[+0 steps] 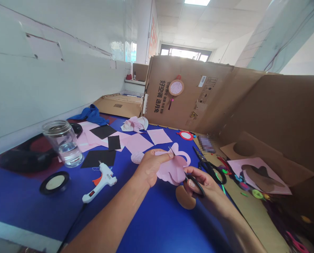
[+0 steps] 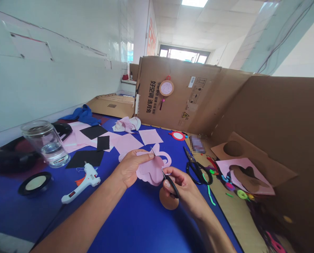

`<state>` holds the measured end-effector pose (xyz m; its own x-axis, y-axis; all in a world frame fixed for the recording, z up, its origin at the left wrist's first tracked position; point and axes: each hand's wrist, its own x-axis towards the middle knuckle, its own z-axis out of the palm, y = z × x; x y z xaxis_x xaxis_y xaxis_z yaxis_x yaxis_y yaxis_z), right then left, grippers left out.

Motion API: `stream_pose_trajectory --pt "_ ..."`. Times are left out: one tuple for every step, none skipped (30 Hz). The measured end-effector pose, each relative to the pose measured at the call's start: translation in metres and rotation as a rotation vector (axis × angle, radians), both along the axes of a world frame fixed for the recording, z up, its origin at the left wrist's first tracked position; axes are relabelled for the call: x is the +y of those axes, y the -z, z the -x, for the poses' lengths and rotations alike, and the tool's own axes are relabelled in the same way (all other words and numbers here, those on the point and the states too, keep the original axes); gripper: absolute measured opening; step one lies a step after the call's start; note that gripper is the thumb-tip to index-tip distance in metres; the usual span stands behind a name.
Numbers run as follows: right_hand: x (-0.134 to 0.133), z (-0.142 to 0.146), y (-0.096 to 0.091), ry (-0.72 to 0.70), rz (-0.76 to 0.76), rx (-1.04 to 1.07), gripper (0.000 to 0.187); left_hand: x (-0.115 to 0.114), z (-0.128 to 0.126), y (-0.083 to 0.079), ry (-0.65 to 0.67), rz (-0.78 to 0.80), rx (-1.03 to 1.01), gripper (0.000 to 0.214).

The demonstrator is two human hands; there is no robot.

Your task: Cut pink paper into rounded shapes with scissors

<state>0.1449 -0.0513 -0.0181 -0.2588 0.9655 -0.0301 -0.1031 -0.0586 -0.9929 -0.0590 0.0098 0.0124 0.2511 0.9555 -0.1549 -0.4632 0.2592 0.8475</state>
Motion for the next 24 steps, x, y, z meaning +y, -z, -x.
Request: stream_pose_trajectory --pt "-0.0002 0.0005 -0.0005 0.001 -0.002 0.007 0.059 -0.0002 -0.0002 0.0003 0.002 -0.005 -0.003 0.038" --pt "-0.0004 0.0010 -0.0009 0.000 -0.004 0.013 0.058 -0.0004 -0.0004 0.0005 0.003 -0.008 -0.007 0.038" --pt "-0.0007 0.0014 -0.0013 -0.001 -0.005 0.018 0.057 -0.0006 -0.0005 0.0008 0.003 -0.009 -0.009 0.039" --pt "-0.0009 0.0018 -0.0015 -0.002 -0.006 0.022 0.057 -0.0007 -0.0005 0.0010 0.005 -0.009 -0.010 0.039" --pt "-0.0012 0.0021 -0.0015 -0.004 -0.008 0.023 0.056 -0.0009 -0.0006 0.0012 0.005 -0.009 -0.010 0.039" --pt "-0.0013 0.0024 -0.0015 -0.007 -0.011 0.023 0.055 -0.0010 -0.0007 0.0013 0.005 -0.008 -0.010 0.039" --pt "-0.0015 0.0028 -0.0014 -0.008 -0.014 0.024 0.054 -0.0011 -0.0009 0.0012 0.002 -0.007 -0.008 0.039" --pt "-0.0015 0.0032 -0.0013 -0.009 -0.017 0.026 0.053 -0.0012 -0.0012 0.0011 -0.005 -0.006 -0.005 0.039" --pt "-0.0015 0.0036 -0.0012 -0.009 -0.019 0.029 0.053 -0.0013 -0.0015 0.0008 -0.014 -0.004 -0.003 0.039" --pt "-0.0015 0.0040 -0.0011 -0.008 -0.020 0.031 0.053 -0.0014 -0.0019 0.0004 -0.021 0.001 0.000 0.039" --pt "-0.0014 0.0044 -0.0009 -0.007 -0.020 0.032 0.053 -0.0015 -0.0023 0.0000 -0.028 0.007 0.001 0.039" --pt "-0.0012 0.0048 -0.0008 -0.005 -0.021 0.034 0.052 -0.0017 -0.0026 -0.0006 -0.033 0.015 0.002 0.039" --pt "-0.0011 0.0051 -0.0006 -0.004 -0.022 0.036 0.053 -0.0020 -0.0029 -0.0013 -0.038 0.022 0.002 0.039" --pt "-0.0009 0.0054 -0.0004 -0.003 -0.023 0.038 0.054 -0.0023 -0.0031 -0.0020 -0.043 0.028 0.000 0.039" --pt "-0.0008 0.0056 0.0000 -0.002 -0.022 0.040 0.055 -0.0027 -0.0032 -0.0027 -0.049 0.035 -0.002 0.038" --pt "-0.0007 0.0057 0.0003 -0.001 -0.020 0.041 0.056 -0.0031 -0.0032 -0.0035 -0.055 0.040 -0.004 0.038" --pt "-0.0006 0.0057 0.0008 0.000 -0.017 0.044 0.057 -0.0035 -0.0032 -0.0043 -0.059 0.044 -0.005 0.037" --pt "-0.0006 0.0056 0.0013 0.001 -0.015 0.048 0.057 -0.0039 -0.0031 -0.0050 -0.060 0.049 -0.005 0.037" --pt "-0.0006 0.0055 0.0018 0.001 -0.014 0.052 0.057 -0.0043 -0.0030 -0.0057 -0.062 0.055 -0.005 0.037" --pt "-0.0007 0.0053 0.0024 -0.001 -0.014 0.058 0.056 -0.0046 -0.0030 -0.0063 -0.064 0.060 -0.005 0.036" --pt "-0.0007 0.0051 0.0030 -0.003 -0.014 0.065 0.055 -0.0048 -0.0029 -0.0068 -0.066 0.063 -0.006 0.036" --pt "-0.0008 0.0050 0.0036 -0.005 -0.015 0.072 0.054 -0.0049 -0.0029 -0.0072 -0.069 0.066 -0.007 0.036" --pt "-0.0008 0.0049 0.0040 -0.005 -0.014 0.078 0.053 -0.0050 -0.0030 -0.0074 -0.072 0.069 -0.008 0.036" --pt "-0.0009 0.0050 0.0043 -0.005 -0.013 0.083 0.053 -0.0050 -0.0030 -0.0075 -0.074 0.071 -0.010 0.036"
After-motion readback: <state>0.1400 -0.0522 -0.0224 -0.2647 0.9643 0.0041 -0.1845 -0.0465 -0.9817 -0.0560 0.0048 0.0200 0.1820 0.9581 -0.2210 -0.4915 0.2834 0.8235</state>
